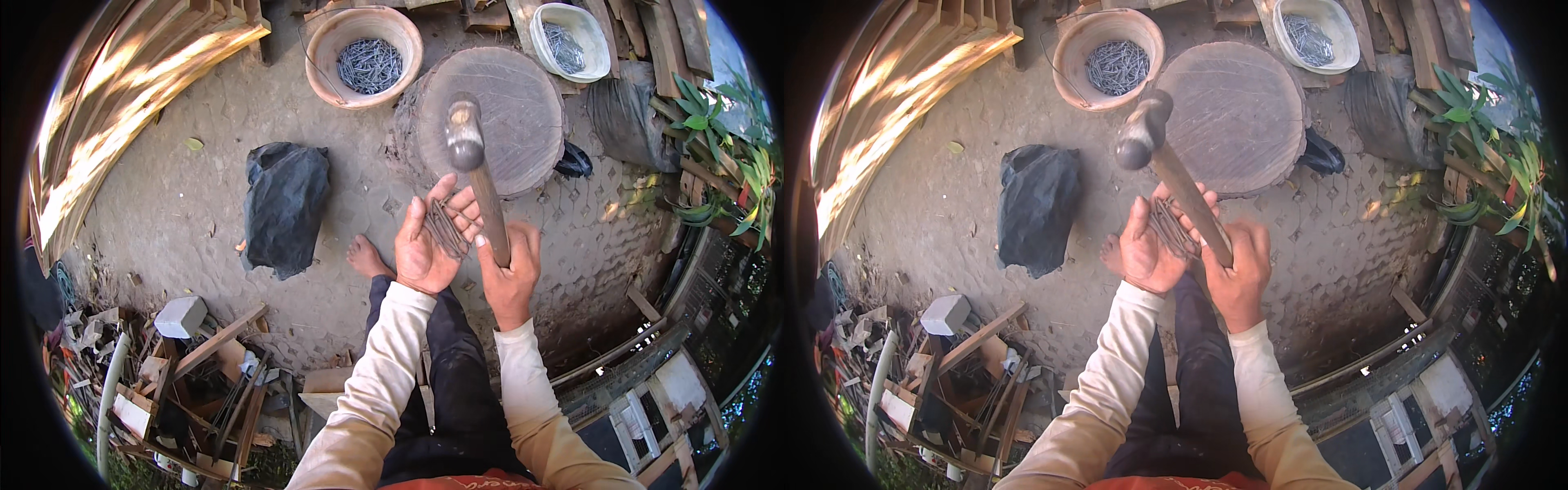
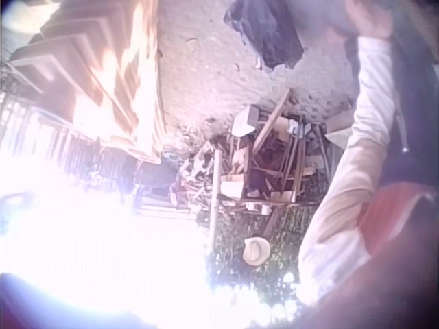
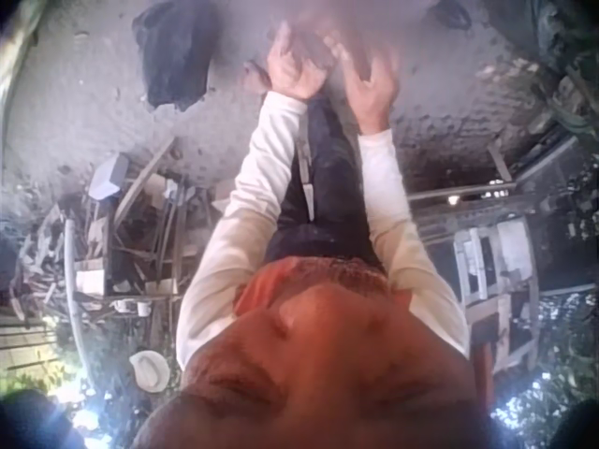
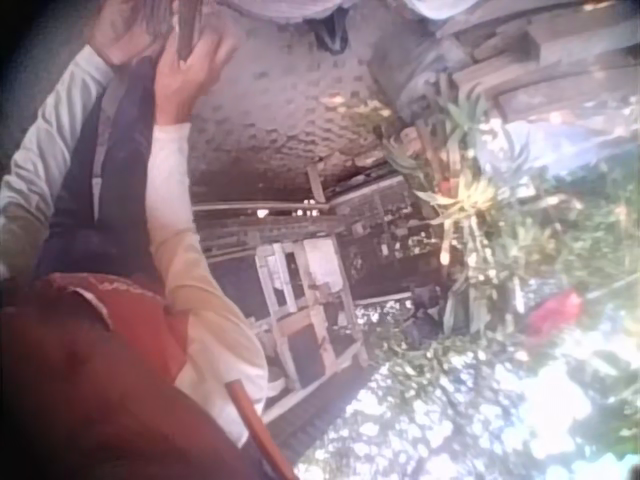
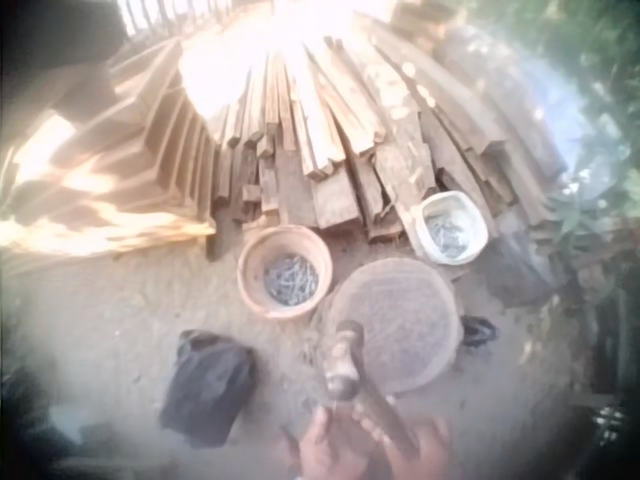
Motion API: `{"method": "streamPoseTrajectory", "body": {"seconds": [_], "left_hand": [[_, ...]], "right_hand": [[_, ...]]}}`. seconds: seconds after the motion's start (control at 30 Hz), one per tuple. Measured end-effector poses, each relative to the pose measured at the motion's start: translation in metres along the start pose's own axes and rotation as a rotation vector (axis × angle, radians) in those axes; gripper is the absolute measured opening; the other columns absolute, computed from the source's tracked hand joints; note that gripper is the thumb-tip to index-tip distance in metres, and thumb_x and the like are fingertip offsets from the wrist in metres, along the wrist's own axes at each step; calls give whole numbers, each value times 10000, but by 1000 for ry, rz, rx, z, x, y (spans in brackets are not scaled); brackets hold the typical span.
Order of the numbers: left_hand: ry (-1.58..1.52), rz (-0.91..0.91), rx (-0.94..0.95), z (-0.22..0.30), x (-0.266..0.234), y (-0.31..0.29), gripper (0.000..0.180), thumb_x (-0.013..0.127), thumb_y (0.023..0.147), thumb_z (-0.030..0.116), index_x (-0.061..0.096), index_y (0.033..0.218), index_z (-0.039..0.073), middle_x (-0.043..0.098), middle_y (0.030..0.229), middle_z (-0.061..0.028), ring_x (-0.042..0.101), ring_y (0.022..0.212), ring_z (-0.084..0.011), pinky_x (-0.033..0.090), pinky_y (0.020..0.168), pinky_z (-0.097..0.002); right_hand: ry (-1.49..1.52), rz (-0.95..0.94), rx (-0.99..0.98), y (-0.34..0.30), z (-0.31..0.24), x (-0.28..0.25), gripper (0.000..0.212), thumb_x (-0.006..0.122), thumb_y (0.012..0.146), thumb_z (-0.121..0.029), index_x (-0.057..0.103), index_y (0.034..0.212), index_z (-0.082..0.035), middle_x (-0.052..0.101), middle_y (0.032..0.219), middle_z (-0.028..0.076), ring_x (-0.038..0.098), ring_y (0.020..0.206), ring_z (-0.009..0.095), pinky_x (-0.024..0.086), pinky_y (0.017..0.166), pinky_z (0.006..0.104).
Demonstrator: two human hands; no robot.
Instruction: The person straightens several nails by placing them on a wooden stump and striking them with a hammer.
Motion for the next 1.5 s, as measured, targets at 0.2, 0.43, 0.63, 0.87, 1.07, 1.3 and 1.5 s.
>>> {"method": "streamPoseTrajectory", "body": {"seconds": [0.2,0.43,0.63,0.87,1.07,1.3,1.5], "left_hand": [[-13,-34,31,-2,19,0,677,465,1019,513,365,1486,34,453,1479,-247,451,1366,-398,392,1136,-513],[182,-85,7,-6,12,0,730,497,992,542,366,1493,28,423,1499,-247,379,1414,-420,345,1166,-546],[93,-41,47,-13,3,-1,686,485,1006,520,396,1476,28,518,1400,-245,491,1323,-423,398,1129,-541],[95,38,75,-12,-8,3,520,477,1031,473,547,1314,43,643,1167,-186,616,1138,-360,508,981,-504],[291,265,103,-5,-14,-9,280,608,1009,319,608,1078,48,562,736,-7,476,562,-104,438,535,-267],[663,367,-39,-6,-7,-22,218,684,965,235,640,1050,38,564,729,22,444,528,-45,343,461,-208],[720,327,-47,1,-9,-16,183,694,944,115,663,1084,0,637,886,-29,565,734,-79,434,590,-221]], "right_hand": [[162,-164,217,-7,-12,5,163,750,822,-39,634,928,5,624,859,135,616,783,311,493,684,416],[167,-267,349,5,-12,8,127,728,829,-64,645,897,4,615,784,128,609,689,296,472,641,398],[181,-272,415,2,-8,5,155,722,830,-39,679,972,8,662,845,124,649,729,247,493,664,365],[310,-235,482,0,1,9,173,704,848,-19,682,1016,14,705,895,106,667,773,174,513,688,331],[448,-256,670,9,-12,10,95,689,896,-47,634,923,26,672,815,48,608,719,80,494,639,268],[797,6,899,-2,6,37,100,700,896,-72,610,896,-30,570,737,-24,501,617,46,414,551,232],[1022,88,971,-2,9,49,101,702,893,-72,604,898,-45,566,735,-23,504,608,55,401,547,223]]}}
Point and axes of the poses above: each hand's wrist, its own y-axis towards the middle knuckle, its own x-axis out of the palm, z = x × y, the point moved 2 cm from there along y, towards the middle knuckle
